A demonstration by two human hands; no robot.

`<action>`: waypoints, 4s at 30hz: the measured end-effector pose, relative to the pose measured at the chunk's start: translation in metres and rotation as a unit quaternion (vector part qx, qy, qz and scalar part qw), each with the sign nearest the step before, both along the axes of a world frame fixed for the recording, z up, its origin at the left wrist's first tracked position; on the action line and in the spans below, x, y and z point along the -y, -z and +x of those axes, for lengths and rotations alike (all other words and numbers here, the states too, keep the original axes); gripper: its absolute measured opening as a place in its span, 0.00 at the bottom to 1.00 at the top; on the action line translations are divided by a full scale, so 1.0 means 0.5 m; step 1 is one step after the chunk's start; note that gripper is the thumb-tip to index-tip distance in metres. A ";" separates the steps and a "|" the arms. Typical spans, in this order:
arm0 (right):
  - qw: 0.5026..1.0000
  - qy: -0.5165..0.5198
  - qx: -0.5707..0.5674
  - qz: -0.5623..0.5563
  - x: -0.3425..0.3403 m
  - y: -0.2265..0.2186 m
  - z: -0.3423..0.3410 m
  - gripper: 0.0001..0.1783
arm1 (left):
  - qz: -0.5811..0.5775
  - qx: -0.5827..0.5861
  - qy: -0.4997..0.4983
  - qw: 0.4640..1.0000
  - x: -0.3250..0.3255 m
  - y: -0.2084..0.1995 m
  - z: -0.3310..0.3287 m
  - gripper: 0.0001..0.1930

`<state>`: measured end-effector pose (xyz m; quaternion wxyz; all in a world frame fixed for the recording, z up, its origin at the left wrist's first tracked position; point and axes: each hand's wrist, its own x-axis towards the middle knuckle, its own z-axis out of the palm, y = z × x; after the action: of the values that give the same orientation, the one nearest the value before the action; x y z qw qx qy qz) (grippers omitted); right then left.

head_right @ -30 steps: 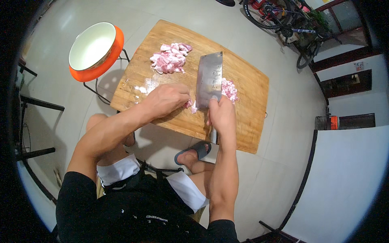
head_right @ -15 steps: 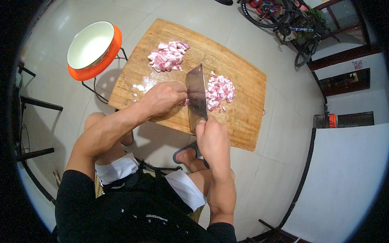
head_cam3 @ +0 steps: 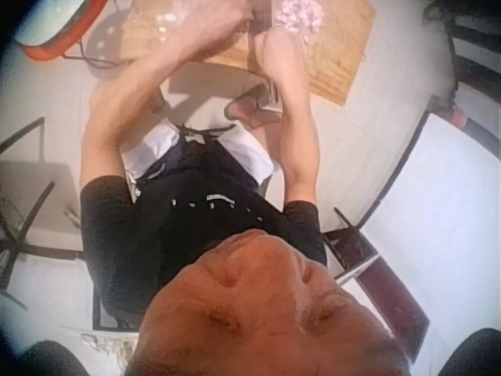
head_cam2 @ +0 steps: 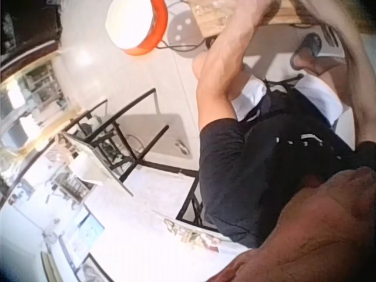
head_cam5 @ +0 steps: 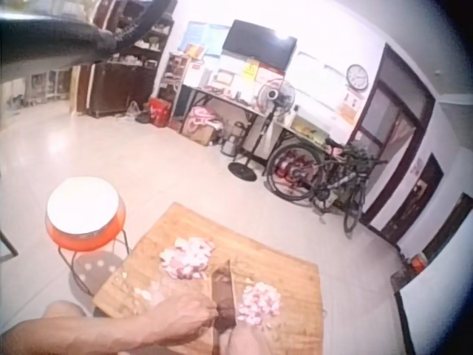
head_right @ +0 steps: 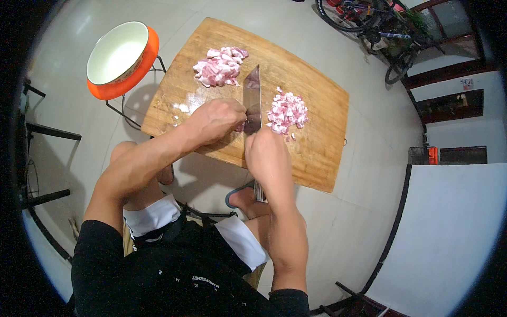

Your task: The person uses a cleaver to chop pieces of raw meat on a wooden cutting board. They repeatedly slice the meat into smaller pieces and gather them into a pile on the board.

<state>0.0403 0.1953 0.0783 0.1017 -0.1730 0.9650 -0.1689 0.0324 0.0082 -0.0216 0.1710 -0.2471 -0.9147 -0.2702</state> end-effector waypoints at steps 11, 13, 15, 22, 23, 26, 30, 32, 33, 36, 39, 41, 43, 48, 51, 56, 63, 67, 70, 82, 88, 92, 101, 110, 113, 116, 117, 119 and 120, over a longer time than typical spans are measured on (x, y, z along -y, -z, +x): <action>0.998 0.038 0.010 0.041 -0.036 0.018 0.059 0.23 | 0.005 0.006 0.000 1.000 -0.008 0.019 0.000 0.06; 0.997 -0.004 -0.073 0.024 -0.021 0.040 0.026 0.22 | -0.004 0.023 0.017 1.000 -0.003 0.015 -0.004 0.06; 0.993 -0.020 -0.120 0.011 0.001 0.054 -0.019 0.21 | -0.001 0.031 0.021 0.999 0.000 0.007 -0.002 0.07; 0.978 0.087 0.114 -0.150 -0.033 0.074 -0.130 0.18 | 0.057 0.012 -0.045 0.997 -0.005 0.009 0.014 0.04; 0.961 0.108 0.151 -0.207 -0.044 0.078 -0.128 0.18 | 0.064 0.020 -0.061 0.996 -0.003 0.009 0.016 0.04; 0.949 0.125 0.150 -0.249 -0.052 0.080 -0.115 0.16 | 0.095 0.040 -0.070 0.992 0.009 0.015 0.012 0.05; 0.938 0.142 0.132 -0.286 -0.052 0.062 -0.090 0.16 | 0.115 0.073 -0.066 0.989 0.027 0.012 0.016 0.08; 0.941 0.134 0.128 -0.282 -0.056 0.056 -0.085 0.16 | 0.098 0.085 -0.070 0.989 0.035 0.012 0.016 0.10; 0.943 0.130 0.126 -0.281 -0.057 0.053 -0.082 0.16 | 0.103 0.088 -0.078 0.988 0.037 0.011 0.017 0.10; 0.946 0.108 0.119 -0.281 -0.054 0.050 -0.081 0.16 | 0.116 0.105 -0.100 0.983 0.041 -0.001 0.016 0.10; 0.945 0.110 0.123 -0.281 -0.059 0.050 -0.075 0.13 | 0.121 0.136 -0.110 0.977 0.043 -0.028 0.020 0.09; 0.948 0.105 0.120 -0.275 -0.059 0.042 -0.069 0.13 | 0.115 0.152 -0.113 0.975 0.037 -0.042 0.029 0.09; 0.953 0.100 0.111 -0.264 -0.062 0.040 -0.067 0.14 | 0.075 0.142 -0.095 0.982 0.026 -0.035 0.031 0.09; 0.956 0.124 0.110 -0.241 -0.061 0.029 -0.055 0.16 | 0.111 0.122 -0.081 0.983 -0.016 -0.017 0.021 0.09; 0.941 0.135 0.120 -0.286 -0.065 0.033 -0.051 0.12 | 0.213 0.156 -0.084 0.961 -0.022 -0.021 0.012 0.10; 0.926 0.153 0.108 -0.329 -0.073 0.039 -0.053 0.14 | 0.151 0.143 -0.127 0.970 0.010 -0.013 0.007 0.11; 0.941 0.141 0.103 -0.290 -0.057 0.024 -0.039 0.13 | 0.076 0.202 -0.221 0.951 0.037 -0.057 0.034 0.12; 0.950 0.141 0.101 -0.258 -0.048 0.018 -0.034 0.14 | 0.084 0.226 -0.197 0.950 0.041 -0.047 0.027 0.11; 0.947 0.143 0.103 -0.267 -0.042 0.017 -0.032 0.14 | 0.181 0.217 -0.148 0.948 0.033 -0.015 0.017 0.10; 0.901 0.170 0.127 -0.379 -0.083 0.023 -0.056 0.12 | 0.134 0.078 -0.119 0.981 0.010 0.008 -0.018 0.10; 0.832 0.173 0.208 -0.485 -0.110 0.020 -0.075 0.10 | 0.436 0.359 -0.053 0.824 -0.009 -0.059 -0.033 0.20; 0.767 0.190 0.276 -0.547 -0.098 0.036 -0.078 0.11 | 0.713 0.438 0.143 0.529 -0.035 -0.057 -0.029 0.28; 0.771 0.182 0.313 -0.524 -0.101 0.068 -0.083 0.10 | 0.723 0.473 0.093 0.495 -0.037 -0.064 -0.024 0.22; 0.792 0.239 0.236 -0.509 -0.124 0.080 -0.101 0.08 | 0.605 0.475 0.004 0.639 -0.003 -0.065 -0.041 0.21; 0.819 0.248 0.191 -0.481 -0.143 0.068 -0.099 0.09 | 0.508 0.443 -0.019 0.738 0.001 -0.072 -0.042 0.23; 0.836 0.251 0.152 -0.463 -0.154 0.051 -0.092 0.10 | 0.396 0.359 -0.022 0.845 -0.003 -0.066 -0.044 0.24; 0.840 0.253 0.145 -0.458 -0.154 0.043 -0.087 0.10 | 0.347 0.303 -0.013 0.887 -0.008 -0.043 -0.048 0.24; 0.845 0.260 0.130 -0.449 -0.158 0.033 -0.079 0.10 | 0.286 0.256 0.001 0.923 -0.016 -0.028 -0.051 0.25; 0.848 0.271 0.121 -0.439 -0.159 0.030 -0.075 0.11 | 0.275 0.268 0.007 0.923 -0.022 -0.036 -0.047 0.25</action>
<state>0.0027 0.2748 0.0634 0.0811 0.0902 0.7786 -0.6157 0.0090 0.0194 -0.0037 -0.0213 -0.1152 -0.8142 -0.5686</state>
